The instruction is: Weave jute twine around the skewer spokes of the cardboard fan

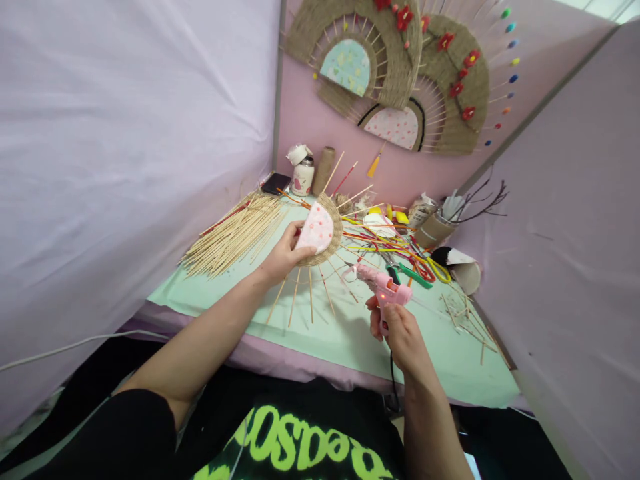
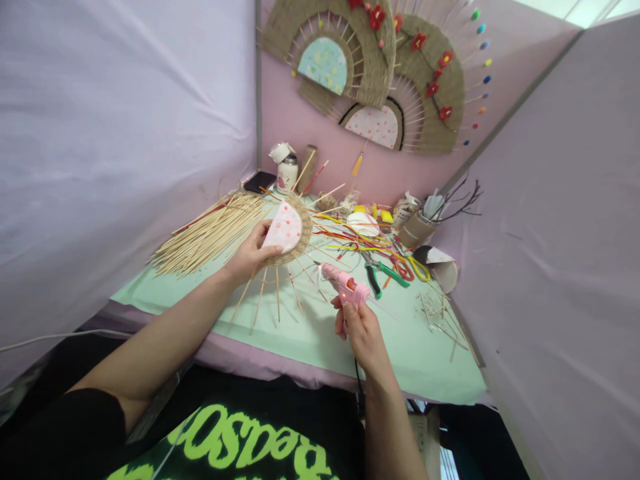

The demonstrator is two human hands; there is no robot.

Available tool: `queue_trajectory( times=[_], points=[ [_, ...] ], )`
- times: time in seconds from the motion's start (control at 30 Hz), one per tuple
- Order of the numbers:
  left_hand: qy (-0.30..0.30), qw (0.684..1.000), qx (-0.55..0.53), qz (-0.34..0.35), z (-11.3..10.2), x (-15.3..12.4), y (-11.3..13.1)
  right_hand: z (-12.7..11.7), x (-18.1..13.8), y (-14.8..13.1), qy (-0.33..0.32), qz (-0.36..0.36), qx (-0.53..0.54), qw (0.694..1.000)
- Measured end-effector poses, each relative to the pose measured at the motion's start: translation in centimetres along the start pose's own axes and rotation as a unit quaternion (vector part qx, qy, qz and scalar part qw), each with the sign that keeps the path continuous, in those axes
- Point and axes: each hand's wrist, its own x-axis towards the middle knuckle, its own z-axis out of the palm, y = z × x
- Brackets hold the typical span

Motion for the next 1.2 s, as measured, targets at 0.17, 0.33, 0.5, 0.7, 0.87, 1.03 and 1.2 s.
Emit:
queue_trajectory(
  times=[0.17,0.33,0.5,0.7,0.87,1.03,1.2],
  points=[
    [0.003,1.000,0.002,-0.004,0.1,0.0,0.2,-0.1,0.0,0.2,0.003,-0.003,-0.003,1.000],
    [0.002,1.000,-0.009,-0.011,0.3,-0.1,0.5,-0.2,0.2,0.5,-0.001,-0.002,0.002,1.000],
    [0.007,1.000,-0.006,-0.021,0.2,-0.1,0.4,-0.3,-0.1,0.3,0.015,-0.020,0.008,1.000],
    [0.071,0.993,-0.017,-0.095,0.2,0.3,0.7,-3.8,-1.0,-0.2,0.125,-0.072,-0.015,0.990],
    [0.114,0.978,-0.086,-0.153,0.1,0.7,0.7,-10.4,-0.8,1.3,0.262,-0.004,-0.237,0.936],
    [0.107,0.971,-0.121,-0.173,0.0,0.8,0.9,-13.8,-0.4,4.5,0.267,0.122,-0.508,0.810],
    [0.094,0.966,-0.136,-0.197,-0.1,0.8,1.3,-14.1,-0.6,6.5,0.212,0.174,-0.569,0.775]
  ],
)
